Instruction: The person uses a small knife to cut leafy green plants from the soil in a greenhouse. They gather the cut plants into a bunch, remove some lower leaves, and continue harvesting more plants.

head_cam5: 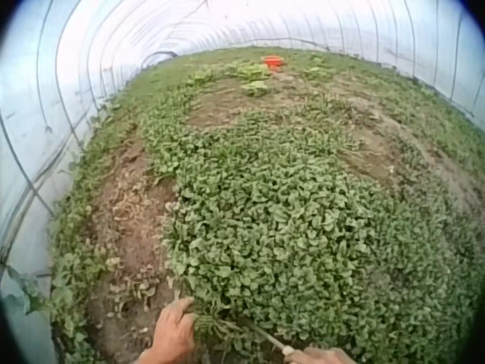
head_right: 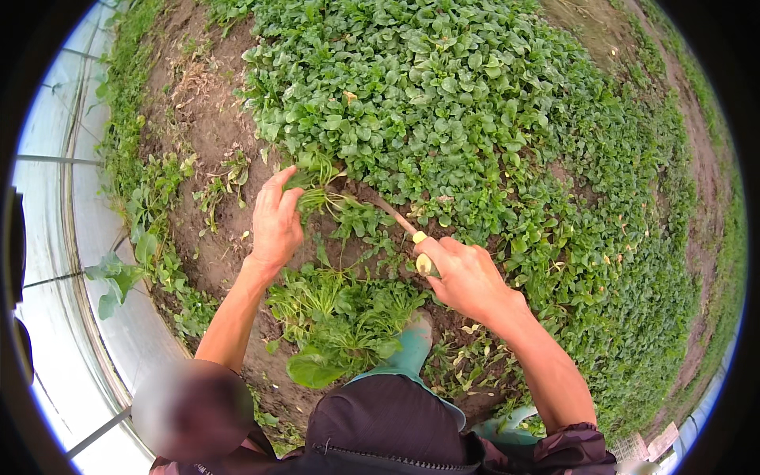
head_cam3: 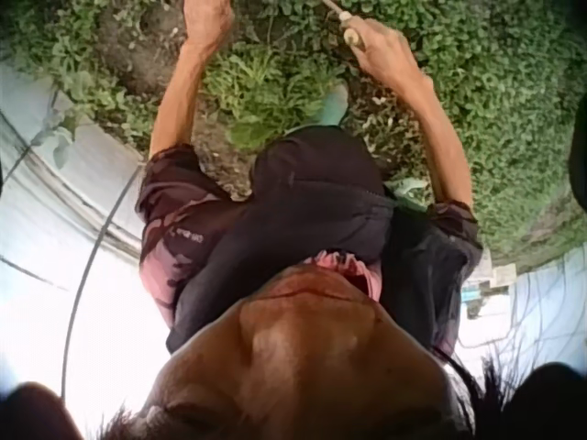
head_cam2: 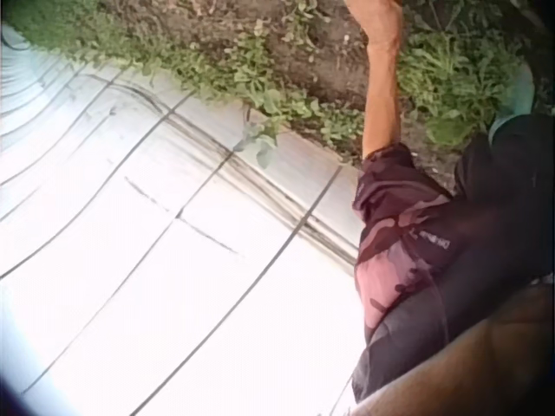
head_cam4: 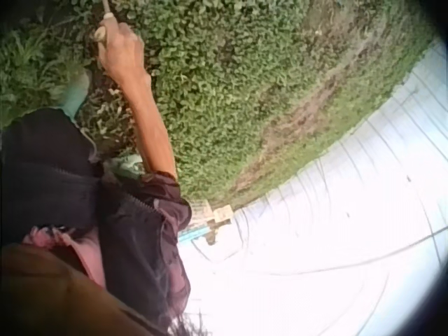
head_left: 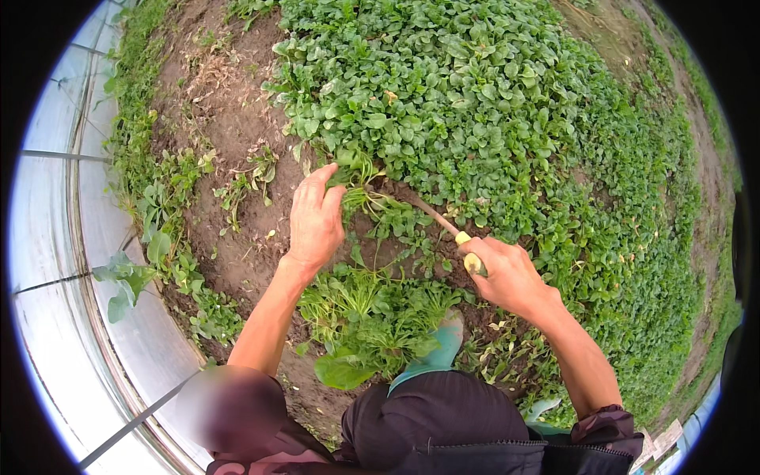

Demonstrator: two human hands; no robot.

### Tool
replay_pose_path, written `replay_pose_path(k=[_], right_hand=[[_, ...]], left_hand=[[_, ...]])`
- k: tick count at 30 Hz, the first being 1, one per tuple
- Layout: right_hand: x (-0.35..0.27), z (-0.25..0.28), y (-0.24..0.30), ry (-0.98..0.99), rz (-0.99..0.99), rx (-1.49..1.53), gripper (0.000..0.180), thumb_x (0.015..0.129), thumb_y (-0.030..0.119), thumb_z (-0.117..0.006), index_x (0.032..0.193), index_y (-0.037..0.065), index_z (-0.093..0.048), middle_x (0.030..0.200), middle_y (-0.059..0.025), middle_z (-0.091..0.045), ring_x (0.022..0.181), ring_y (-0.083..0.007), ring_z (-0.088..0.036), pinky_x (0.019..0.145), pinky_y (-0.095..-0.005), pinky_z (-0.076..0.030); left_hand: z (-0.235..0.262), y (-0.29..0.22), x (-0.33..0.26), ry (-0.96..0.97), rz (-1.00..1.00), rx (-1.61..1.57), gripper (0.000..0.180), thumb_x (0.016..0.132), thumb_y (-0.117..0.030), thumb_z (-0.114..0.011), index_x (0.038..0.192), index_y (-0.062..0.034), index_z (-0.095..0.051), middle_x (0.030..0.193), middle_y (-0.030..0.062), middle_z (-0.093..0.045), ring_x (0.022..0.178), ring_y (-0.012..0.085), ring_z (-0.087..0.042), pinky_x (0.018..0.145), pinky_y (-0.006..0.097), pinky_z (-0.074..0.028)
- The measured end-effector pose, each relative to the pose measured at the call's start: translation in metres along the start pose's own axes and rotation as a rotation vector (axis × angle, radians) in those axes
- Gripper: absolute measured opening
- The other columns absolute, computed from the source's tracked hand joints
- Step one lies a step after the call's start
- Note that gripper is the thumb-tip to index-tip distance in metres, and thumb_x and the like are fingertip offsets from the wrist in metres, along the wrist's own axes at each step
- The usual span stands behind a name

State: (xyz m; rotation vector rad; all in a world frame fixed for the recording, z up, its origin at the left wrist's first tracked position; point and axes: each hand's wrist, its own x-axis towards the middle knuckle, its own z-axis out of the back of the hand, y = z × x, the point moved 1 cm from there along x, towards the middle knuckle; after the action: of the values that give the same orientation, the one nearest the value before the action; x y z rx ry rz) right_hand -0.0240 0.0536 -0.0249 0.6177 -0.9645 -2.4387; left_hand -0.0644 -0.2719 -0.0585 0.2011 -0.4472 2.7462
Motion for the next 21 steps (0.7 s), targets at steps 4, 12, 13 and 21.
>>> replay_pose_path(k=[4, 12, 13, 21], right_hand=[[-0.007, 0.01, 0.015, -0.074, -0.055, -0.012, 0.042, 0.077, 0.004, -0.074, 0.115, 0.011, -0.056, 0.089, -0.0161, -0.064, 0.077, -0.0389, -0.066, 0.066, -0.0476, -0.055], [-0.004, 0.012, 0.037, -0.13, -0.172, 0.079, 0.034, 0.081, 0.003, -0.068, 0.112, 0.007, -0.055, 0.087, -0.0199, -0.065, 0.079, -0.0417, -0.065, 0.068, -0.0501, -0.053], [0.001, 0.01, 0.038, -0.155, -0.171, 0.114, 0.032, 0.083, 0.003, -0.067, 0.112, 0.006, -0.054, 0.089, -0.0216, -0.066, 0.081, -0.0435, -0.065, 0.07, -0.051, -0.052], [-0.005, -0.006, 0.052, -0.234, -0.247, 0.247, 0.028, 0.086, 0.004, -0.064, 0.112, 0.005, -0.054, 0.091, -0.0239, -0.066, 0.087, -0.0453, -0.066, 0.074, -0.0522, -0.052]], left_hand=[[0.016, 0.0, -0.004, -0.213, 0.157, -0.253, 0.037, 0.07, 0.013, -0.057, 0.104, -0.001, -0.06, 0.114, 0.0168, -0.062, 0.106, 0.0366, -0.061, 0.086, 0.043, -0.053], [0.043, -0.013, 0.009, 0.255, -0.352, 0.168, 0.021, 0.078, -0.006, -0.061, 0.099, -0.0053, -0.063, 0.116, 0.0137, -0.058, 0.119, 0.0309, -0.052, 0.109, 0.05, -0.037], [0.035, -0.018, 0.021, 0.269, -0.406, 0.174, 0.018, 0.08, -0.008, -0.061, 0.097, -0.0057, -0.063, 0.123, 0.0135, -0.057, 0.126, 0.0309, -0.049, 0.113, 0.052, -0.033], [-0.004, 0.004, 0.08, 0.371, -0.459, 0.492, 0.013, 0.081, -0.014, -0.062, 0.09, -0.0072, -0.067, 0.145, 0.0129, -0.05, 0.144, 0.0303, -0.033, 0.121, 0.058, -0.018]])
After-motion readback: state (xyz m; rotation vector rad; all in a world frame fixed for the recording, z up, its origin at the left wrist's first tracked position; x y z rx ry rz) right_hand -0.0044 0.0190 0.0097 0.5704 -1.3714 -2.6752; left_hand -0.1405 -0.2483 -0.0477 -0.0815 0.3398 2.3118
